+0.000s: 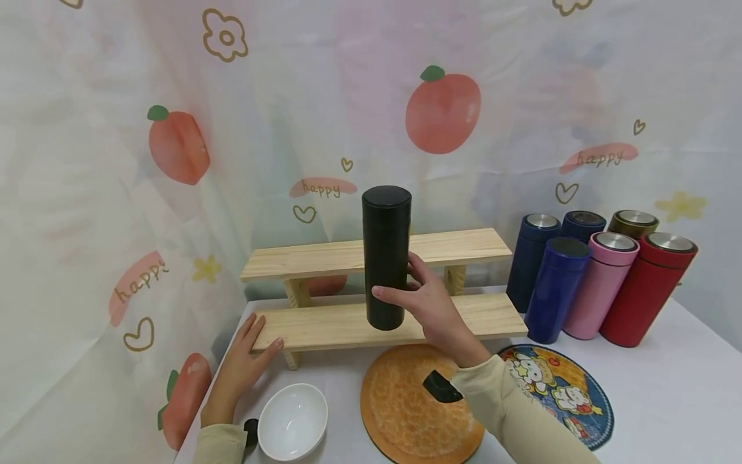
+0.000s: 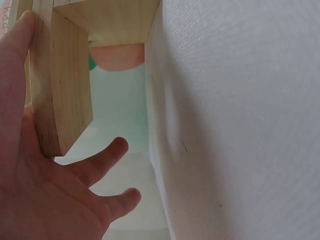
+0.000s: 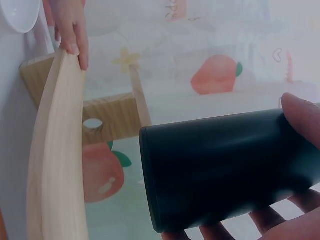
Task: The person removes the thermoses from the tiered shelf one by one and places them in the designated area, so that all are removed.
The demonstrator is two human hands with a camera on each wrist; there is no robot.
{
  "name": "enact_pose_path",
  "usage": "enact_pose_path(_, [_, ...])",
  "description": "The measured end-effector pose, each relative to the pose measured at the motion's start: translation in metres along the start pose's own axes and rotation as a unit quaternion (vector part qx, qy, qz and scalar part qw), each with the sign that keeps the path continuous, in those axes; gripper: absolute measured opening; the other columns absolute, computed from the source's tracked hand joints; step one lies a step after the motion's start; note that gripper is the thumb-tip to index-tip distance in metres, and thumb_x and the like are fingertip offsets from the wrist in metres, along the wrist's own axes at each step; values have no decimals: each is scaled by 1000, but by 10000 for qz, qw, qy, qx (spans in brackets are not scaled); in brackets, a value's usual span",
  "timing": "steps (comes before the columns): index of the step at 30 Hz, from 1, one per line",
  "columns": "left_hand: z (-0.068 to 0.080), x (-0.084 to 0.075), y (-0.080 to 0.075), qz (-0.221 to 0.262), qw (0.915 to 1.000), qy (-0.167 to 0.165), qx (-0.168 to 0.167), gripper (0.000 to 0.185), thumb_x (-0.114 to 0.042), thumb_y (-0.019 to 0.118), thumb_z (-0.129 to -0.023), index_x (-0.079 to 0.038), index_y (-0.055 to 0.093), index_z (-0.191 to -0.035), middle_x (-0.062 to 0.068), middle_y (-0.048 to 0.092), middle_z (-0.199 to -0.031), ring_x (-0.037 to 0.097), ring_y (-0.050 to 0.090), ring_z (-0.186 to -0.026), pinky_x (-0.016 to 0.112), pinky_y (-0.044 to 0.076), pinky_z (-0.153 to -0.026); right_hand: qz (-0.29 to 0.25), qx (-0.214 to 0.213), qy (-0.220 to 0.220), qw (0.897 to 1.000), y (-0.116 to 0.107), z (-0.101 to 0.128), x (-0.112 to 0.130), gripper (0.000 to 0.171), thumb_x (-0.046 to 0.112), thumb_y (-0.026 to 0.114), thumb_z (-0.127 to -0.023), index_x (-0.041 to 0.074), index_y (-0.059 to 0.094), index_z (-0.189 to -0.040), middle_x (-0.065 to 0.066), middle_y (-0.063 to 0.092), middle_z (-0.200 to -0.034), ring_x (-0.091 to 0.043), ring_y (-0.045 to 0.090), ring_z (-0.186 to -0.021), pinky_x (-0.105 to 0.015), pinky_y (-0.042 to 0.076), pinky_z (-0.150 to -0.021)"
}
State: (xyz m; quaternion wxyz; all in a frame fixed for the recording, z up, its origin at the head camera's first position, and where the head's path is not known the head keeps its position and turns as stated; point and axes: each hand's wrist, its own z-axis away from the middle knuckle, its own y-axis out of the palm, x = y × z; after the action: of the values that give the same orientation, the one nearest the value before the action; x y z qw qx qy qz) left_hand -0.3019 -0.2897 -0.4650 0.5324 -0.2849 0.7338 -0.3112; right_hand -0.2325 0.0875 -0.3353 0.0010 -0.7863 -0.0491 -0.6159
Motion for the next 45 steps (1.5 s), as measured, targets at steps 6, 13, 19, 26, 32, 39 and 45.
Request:
enact_pose_path(6, [0, -2, -1, -9, 10000, -17, 27, 83, -47, 68, -103, 0, 37, -165, 24, 21, -174, 51, 23, -157, 69, 26, -121, 165, -116, 60, 9998, -13, 8, -5, 81, 10, 80, -95, 15, 40, -165, -15, 45, -161, -42, 53, -140, -63, 38, -117])
enact_pose_path(13, [1, -3, -1, 30, 10000, 8, 8, 83, -46, 68, -103, 0, 37, -165, 24, 21, -174, 51, 23, -157, 68, 26, -121, 275, -171, 138, 9994, -25, 15, -12, 81, 11, 80, -96, 13, 39, -166, -18, 44, -161, -42, 52, -141, -64, 35, -119])
enact_pose_path(19, [1, -4, -1, 58, 9999, -95, 99, 85, -47, 68, -103, -1, 35, -166, 23, 19, -175, 51, 21, -157, 68, 25, -122, 352, -210, 142, 9991, -37, 21, -19, 82, 9, 78, -97, 14, 37, -167, -20, 41, -164, -45, 48, -144, -68, 32, -119])
enact_pose_path(26, [2, -5, -2, 62, 9999, -69, 67, 84, -47, 68, -103, -1, 36, -166, 23, 20, -175, 51, 22, -157, 68, 26, -122, 532, -310, 252, 9978, -51, 31, -23, 81, 10, 78, -97, 10, 36, -166, -22, 38, -165, -49, 47, -144, -71, 31, -118])
enact_pose_path(32, [4, -5, -3, 74, 9999, -62, 36, 84, -47, 68, -103, 0, 36, -165, 22, 20, -175, 50, 22, -157, 68, 26, -121, 584, -403, 370, 9968, -62, 36, -25, 85, 11, 79, -97, 10, 32, -168, -23, 29, -170, -52, 41, -148, -71, 30, -118])
enact_pose_path(39, [4, -4, -2, 45, 10000, 3, 28, 85, -46, 69, -102, 1, 36, -165, 25, 21, -174, 52, 23, -156, 69, 27, -121, 880, -458, 519, 9937, -76, 45, -27, 88, 16, 79, -98, 11, 28, -170, -23, 26, -172, -52, 38, -150, -71, 33, -117])
enact_pose_path(45, [3, -3, -2, 41, 10000, 25, 34, 85, -46, 69, -103, 1, 36, -165, 25, 21, -174, 53, 23, -156, 70, 27, -121, 1193, -566, 705, 9887, -89, 52, -28, 94, 24, 81, -98, 14, 24, -172, -21, 22, -174, -54, 32, -153, -72, 30, -117])
